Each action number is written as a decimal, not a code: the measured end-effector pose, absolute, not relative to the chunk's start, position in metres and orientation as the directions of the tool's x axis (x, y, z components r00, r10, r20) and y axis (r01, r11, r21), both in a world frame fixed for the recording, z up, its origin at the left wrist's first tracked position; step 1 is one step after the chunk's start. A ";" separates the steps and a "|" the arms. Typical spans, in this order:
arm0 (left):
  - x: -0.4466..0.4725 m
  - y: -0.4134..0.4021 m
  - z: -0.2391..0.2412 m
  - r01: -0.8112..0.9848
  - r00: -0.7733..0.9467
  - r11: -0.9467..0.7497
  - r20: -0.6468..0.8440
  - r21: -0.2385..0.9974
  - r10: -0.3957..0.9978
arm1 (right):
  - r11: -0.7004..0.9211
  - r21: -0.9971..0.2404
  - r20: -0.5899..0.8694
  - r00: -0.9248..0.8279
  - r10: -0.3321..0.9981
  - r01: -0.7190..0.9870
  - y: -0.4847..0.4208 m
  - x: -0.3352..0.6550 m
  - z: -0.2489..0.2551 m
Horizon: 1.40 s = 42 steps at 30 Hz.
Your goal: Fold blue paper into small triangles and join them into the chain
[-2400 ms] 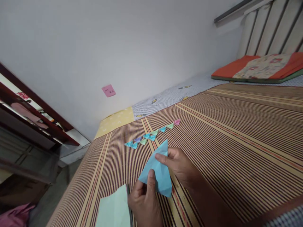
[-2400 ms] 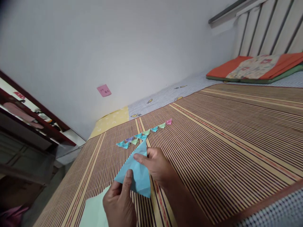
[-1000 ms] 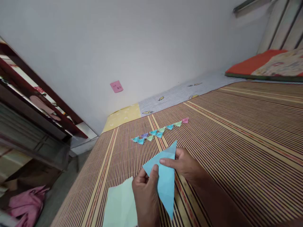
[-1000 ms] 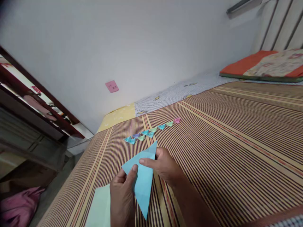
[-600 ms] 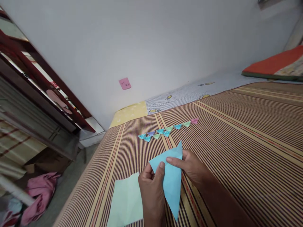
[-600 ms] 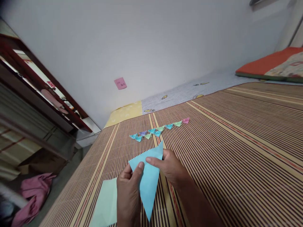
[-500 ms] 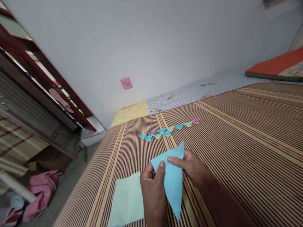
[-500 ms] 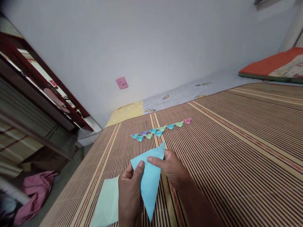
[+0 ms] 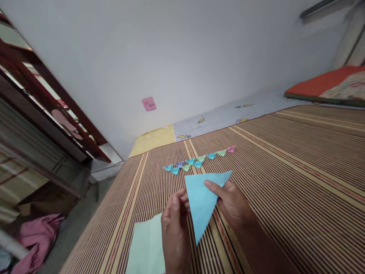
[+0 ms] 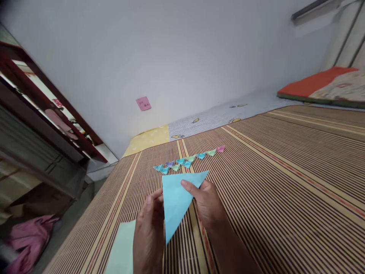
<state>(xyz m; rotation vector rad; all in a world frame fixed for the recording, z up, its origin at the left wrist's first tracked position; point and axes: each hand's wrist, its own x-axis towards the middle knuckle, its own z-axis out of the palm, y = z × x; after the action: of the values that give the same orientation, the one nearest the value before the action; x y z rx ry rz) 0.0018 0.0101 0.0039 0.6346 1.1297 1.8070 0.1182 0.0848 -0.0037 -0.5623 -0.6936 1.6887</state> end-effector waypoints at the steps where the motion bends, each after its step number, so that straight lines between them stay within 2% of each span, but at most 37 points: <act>1: 0.003 0.012 0.003 -0.441 -0.465 -0.199 -0.033 0.875 0.885 | -0.128 -0.646 -0.009 -0.160 0.987 -0.752 0.085 0.117 -0.002; 4: 0.017 0.017 -0.003 -0.429 -0.465 -0.184 -0.041 0.884 0.884 | -0.075 -0.502 -0.033 -0.068 0.997 -0.862 0.085 0.113 0.005; 7: 0.042 0.019 -0.009 -0.373 -0.504 -0.235 0.016 0.898 0.863 | -0.095 -0.453 -0.047 -0.083 0.995 -0.886 0.077 0.106 0.011; 9: 0.055 0.018 -0.010 -0.414 -0.535 -0.248 -0.013 0.876 0.845 | -0.147 -0.441 -0.065 -0.132 0.989 -0.885 0.068 0.098 0.013; 13: 0.057 0.015 -0.005 -0.519 -0.601 -0.216 -0.173 0.827 0.780 | -0.244 -0.443 -0.077 -0.234 0.969 -0.862 0.048 0.080 0.013; 17: 0.044 0.015 0.001 -0.538 -0.638 -0.256 -0.189 0.803 0.747 | -0.276 -0.442 -0.029 -0.294 0.955 -0.853 0.038 0.069 0.010; 19: 0.037 0.015 0.003 -0.564 -0.624 -0.267 -0.191 0.782 0.758 | -0.273 -0.480 -0.001 -0.311 0.951 -0.834 0.041 0.068 0.008; 22: 0.023 0.013 0.006 -0.536 -0.677 -0.324 -0.167 0.779 0.717 | -0.201 -0.578 -0.033 -0.223 0.974 -0.791 0.059 0.080 0.001; 24: 0.013 0.011 0.009 -0.493 -0.706 -0.335 -0.144 0.803 0.693 | -0.143 -0.595 -0.037 -0.151 0.988 -0.791 0.075 0.095 -0.006; 26: 0.005 0.008 0.014 -0.488 -0.695 -0.300 -0.157 0.820 0.702 | -0.104 -0.588 -0.001 -0.128 0.992 -0.802 0.090 0.113 -0.013; 27: 0.002 0.007 0.017 -0.505 -0.681 -0.280 -0.178 0.817 0.710 | -0.063 -0.623 0.032 -0.106 0.994 -0.779 0.095 0.121 -0.016; 30: 0.000 0.004 0.024 -0.608 -0.630 -0.228 -0.287 0.760 0.722 | 0.038 -0.828 0.131 -0.128 0.983 -0.559 0.102 0.138 -0.019; 32: 0.001 0.003 0.027 -0.678 -0.582 -0.193 -0.358 0.709 0.730 | 0.161 -0.896 0.256 -0.183 0.949 -0.415 0.099 0.142 -0.016; 36: 0.001 0.005 0.025 -0.733 -0.491 -0.127 -0.390 0.668 0.779 | 0.434 -0.870 0.492 -0.347 0.798 -0.235 0.085 0.144 0.002; 39: 0.000 0.005 0.018 -0.737 -0.454 -0.129 -0.344 0.663 0.822 | 0.502 -0.855 0.504 -0.445 0.740 -0.133 0.078 0.145 0.014; 42: 0.000 0.006 0.015 -0.723 -0.446 -0.127 -0.318 0.679 0.837 | 0.494 -0.862 0.485 -0.474 0.734 -0.117 0.076 0.147 0.017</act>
<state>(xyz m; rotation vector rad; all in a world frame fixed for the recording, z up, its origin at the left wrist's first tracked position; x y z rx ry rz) 0.0003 0.0055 0.0149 0.1676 0.9708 1.7905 0.1468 0.0762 0.0170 -0.5209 -1.7854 1.1193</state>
